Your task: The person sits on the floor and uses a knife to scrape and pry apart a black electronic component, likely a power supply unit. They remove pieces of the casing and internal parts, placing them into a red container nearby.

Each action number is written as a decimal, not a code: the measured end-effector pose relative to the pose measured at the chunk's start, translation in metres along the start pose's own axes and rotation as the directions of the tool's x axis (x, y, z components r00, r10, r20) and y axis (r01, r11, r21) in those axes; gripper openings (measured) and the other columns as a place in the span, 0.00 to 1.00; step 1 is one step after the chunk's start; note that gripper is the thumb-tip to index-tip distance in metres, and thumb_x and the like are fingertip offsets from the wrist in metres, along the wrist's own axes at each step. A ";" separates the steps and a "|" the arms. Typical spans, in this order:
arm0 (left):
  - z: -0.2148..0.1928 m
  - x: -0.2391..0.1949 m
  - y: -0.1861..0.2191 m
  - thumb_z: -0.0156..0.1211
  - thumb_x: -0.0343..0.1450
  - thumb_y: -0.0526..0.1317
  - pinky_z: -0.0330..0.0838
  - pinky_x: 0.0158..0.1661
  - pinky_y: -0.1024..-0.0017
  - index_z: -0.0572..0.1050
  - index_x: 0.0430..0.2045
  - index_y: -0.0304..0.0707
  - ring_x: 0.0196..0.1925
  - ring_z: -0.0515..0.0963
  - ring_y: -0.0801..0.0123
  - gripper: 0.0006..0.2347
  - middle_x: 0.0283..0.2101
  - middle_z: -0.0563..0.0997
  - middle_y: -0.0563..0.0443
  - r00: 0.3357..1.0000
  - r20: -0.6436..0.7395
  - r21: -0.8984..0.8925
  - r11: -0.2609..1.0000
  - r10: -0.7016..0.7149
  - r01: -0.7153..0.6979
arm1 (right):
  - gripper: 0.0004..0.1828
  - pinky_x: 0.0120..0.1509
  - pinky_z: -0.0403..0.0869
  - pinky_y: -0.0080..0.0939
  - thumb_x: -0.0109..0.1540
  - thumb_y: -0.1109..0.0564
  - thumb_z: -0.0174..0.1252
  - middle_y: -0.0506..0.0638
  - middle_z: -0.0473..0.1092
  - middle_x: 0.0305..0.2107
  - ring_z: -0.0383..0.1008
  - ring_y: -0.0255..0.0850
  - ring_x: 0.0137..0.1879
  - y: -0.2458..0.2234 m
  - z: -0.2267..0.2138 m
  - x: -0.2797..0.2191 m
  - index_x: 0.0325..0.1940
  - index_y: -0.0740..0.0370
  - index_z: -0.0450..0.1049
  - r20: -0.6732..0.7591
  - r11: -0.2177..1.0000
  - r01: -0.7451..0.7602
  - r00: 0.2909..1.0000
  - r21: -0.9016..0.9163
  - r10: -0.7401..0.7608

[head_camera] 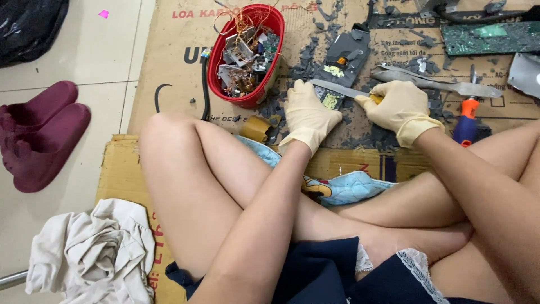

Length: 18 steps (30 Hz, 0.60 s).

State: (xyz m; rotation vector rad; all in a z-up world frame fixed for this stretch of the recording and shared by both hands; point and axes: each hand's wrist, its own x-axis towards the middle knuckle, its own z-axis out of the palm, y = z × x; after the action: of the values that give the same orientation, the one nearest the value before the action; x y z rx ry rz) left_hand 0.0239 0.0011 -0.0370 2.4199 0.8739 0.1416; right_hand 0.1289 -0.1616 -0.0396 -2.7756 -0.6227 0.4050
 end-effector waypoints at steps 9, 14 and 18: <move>-0.001 -0.003 0.007 0.67 0.47 0.44 0.69 0.59 0.57 0.73 0.36 0.34 0.57 0.73 0.49 0.25 0.48 0.72 0.44 0.999 -0.029 0.025 0.999 -0.033 0.034 | 0.19 0.48 0.76 0.53 0.57 0.33 0.59 0.53 0.80 0.30 0.81 0.57 0.46 -0.020 0.017 -0.006 0.42 0.42 0.83 -0.176 1.000 0.006 0.984 -0.006 -0.007; -0.007 -0.006 0.009 0.67 0.48 0.43 0.70 0.58 0.58 0.73 0.37 0.33 0.56 0.73 0.50 0.24 0.49 0.72 0.44 0.999 -0.014 0.006 0.999 -0.043 0.043 | 0.17 0.45 0.76 0.52 0.58 0.33 0.60 0.49 0.79 0.27 0.81 0.55 0.42 -0.015 0.034 0.005 0.41 0.40 0.83 -0.261 0.998 0.051 0.964 -0.022 -0.055; -0.012 -0.007 0.009 0.67 0.48 0.43 0.71 0.58 0.56 0.74 0.37 0.31 0.56 0.73 0.49 0.25 0.48 0.72 0.42 0.999 0.005 -0.042 0.998 -0.053 0.053 | 0.16 0.40 0.76 0.49 0.59 0.30 0.59 0.44 0.77 0.22 0.82 0.50 0.37 -0.006 0.035 0.006 0.37 0.36 0.82 -0.344 0.980 0.124 0.923 -0.158 -0.172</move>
State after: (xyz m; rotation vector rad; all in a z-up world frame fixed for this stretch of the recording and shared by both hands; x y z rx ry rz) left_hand 0.0201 -0.0029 -0.0216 2.3555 0.9230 0.1342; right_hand 0.1203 -0.1469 -0.0717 -2.7950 -0.7840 -0.1784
